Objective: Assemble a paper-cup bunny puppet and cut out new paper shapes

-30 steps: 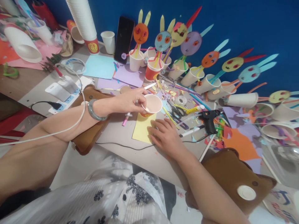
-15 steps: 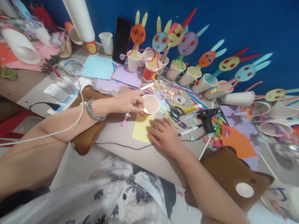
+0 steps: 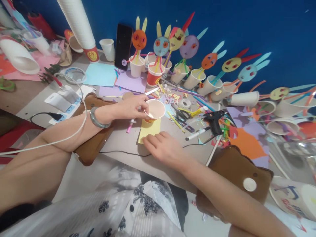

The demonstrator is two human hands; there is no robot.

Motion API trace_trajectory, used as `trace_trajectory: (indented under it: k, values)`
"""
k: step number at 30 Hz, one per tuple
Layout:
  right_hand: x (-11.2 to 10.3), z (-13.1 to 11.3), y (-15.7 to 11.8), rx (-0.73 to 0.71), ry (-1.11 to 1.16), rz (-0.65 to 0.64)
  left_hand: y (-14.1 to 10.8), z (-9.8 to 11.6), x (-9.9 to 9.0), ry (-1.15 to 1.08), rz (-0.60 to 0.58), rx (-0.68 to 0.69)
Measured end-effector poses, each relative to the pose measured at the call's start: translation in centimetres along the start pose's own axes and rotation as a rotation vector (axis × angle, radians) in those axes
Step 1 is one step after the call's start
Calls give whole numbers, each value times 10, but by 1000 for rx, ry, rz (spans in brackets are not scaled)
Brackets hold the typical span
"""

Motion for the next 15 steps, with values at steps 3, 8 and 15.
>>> trace_trajectory:
  k: [3, 8, 15]
  values:
    - [3, -6, 25, 0, -43, -111, -1, 1, 0, 1, 10, -18]
    - [19, -6, 81, 146, -68, -285, -3, 4, 0, -61, 13, -21]
    - [21, -8, 97, 5, -147, -214, -1, 2, 1, -61, 9, -28]
Point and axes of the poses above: each hand's wrist, its own y-axis towards the middle knuckle, its own x-axis out of the palm, z = x × y, the point moved 1 cm from there along y, towards the middle knuckle, and after that the axes turned 14 degrees about -z, right-handed, at the moved point
